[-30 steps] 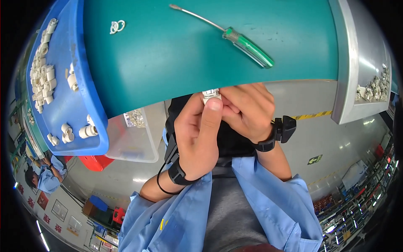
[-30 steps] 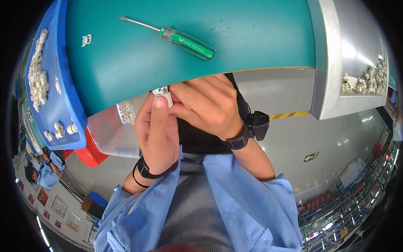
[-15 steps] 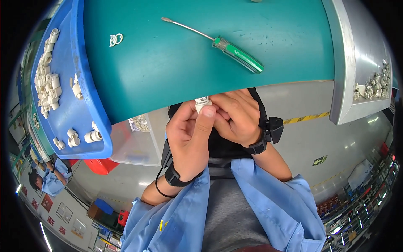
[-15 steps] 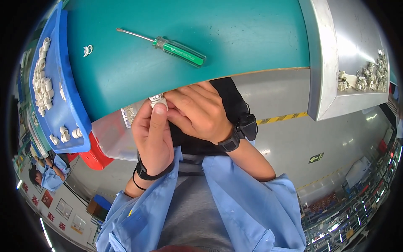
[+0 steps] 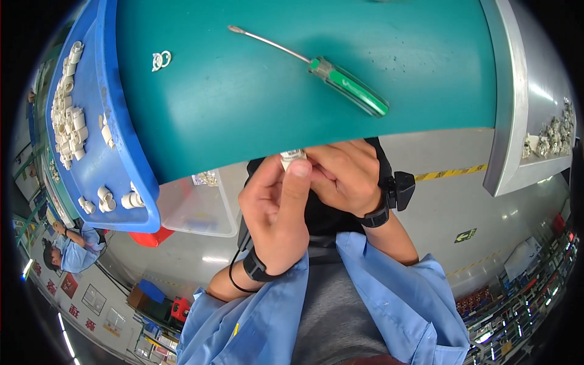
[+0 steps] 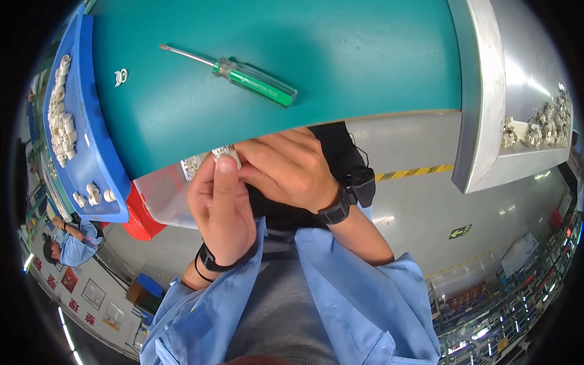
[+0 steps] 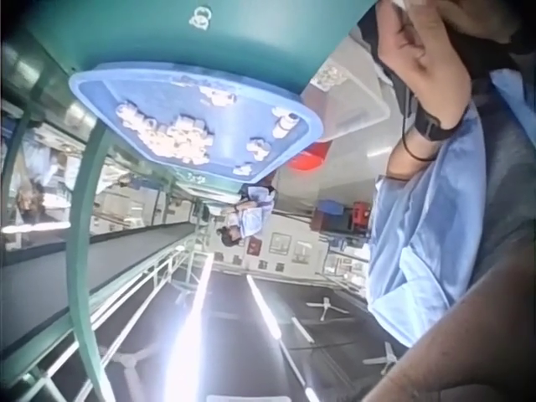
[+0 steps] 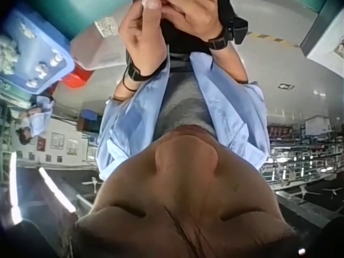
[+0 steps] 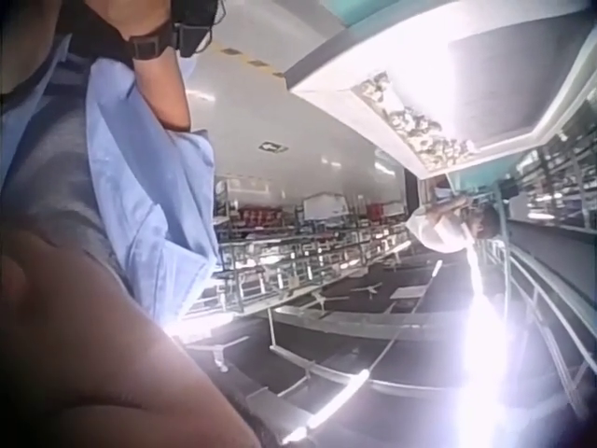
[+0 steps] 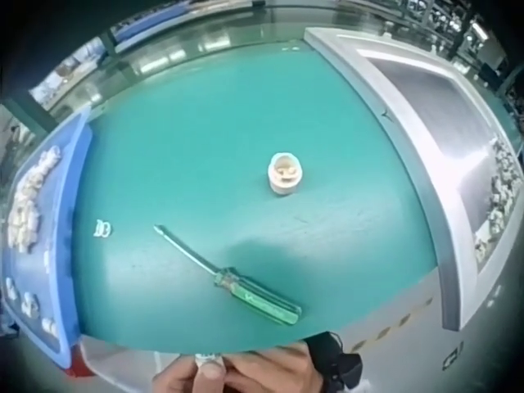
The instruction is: The person assembles components by hand, picking up a white plastic housing and a metal insert, fitting the insert into the housing, and then placing the assembled unit onto a metal tray.
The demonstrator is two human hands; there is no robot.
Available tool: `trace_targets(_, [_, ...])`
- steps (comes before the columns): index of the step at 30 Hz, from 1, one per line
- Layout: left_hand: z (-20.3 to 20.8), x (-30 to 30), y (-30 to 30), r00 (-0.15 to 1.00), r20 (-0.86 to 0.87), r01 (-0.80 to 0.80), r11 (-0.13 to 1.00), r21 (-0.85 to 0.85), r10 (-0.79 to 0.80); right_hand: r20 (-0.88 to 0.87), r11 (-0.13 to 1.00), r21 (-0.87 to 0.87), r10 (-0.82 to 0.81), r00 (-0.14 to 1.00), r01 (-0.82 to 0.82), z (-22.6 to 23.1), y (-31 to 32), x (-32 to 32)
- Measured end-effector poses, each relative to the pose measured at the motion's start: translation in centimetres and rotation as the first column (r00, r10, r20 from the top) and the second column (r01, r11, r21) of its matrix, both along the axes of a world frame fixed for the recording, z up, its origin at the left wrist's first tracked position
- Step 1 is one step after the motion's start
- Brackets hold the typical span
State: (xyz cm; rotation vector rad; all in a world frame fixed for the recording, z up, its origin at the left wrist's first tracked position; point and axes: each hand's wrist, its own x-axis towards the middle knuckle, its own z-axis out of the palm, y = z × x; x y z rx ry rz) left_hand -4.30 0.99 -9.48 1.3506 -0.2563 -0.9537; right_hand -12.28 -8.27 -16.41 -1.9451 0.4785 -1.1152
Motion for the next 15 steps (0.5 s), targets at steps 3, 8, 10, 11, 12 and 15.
trace_targets(3, [0.0,1.2,0.1,0.980,0.004,0.197,0.980,-0.013,-0.197,-0.006,1.000,0.003,-0.006,1.000,0.006,0.2,0.3,-0.1])
trace_targets(8, [0.1,1.6,-0.2,0.965,0.101,0.241,0.970,0.029,-0.242,0.012,0.998,-0.036,-0.060,0.998,0.060,0.5,0.5,-0.4])
trace_targets(10, [0.0,1.4,-0.3,0.959,0.098,0.266,0.964,0.013,-0.266,0.017,0.996,-0.042,-0.075,0.997,0.075,0.5,0.5,-0.5])
trace_targets(11, [-0.1,1.3,-0.2,0.956,0.092,0.278,0.961,0.006,-0.277,0.024,0.996,-0.037,-0.079,0.997,0.080,0.6,0.5,-0.5])
trace_targets(12, [-0.1,1.3,-0.2,0.956,0.091,0.281,0.960,0.009,-0.280,0.030,0.996,-0.033,-0.082,0.996,0.083,0.6,0.5,-0.5])
trace_targets(15, [-0.1,1.3,-0.3,0.962,0.093,0.262,0.964,-0.033,-0.258,0.031,0.995,-0.041,-0.093,0.995,0.094,0.7,0.5,-0.4])
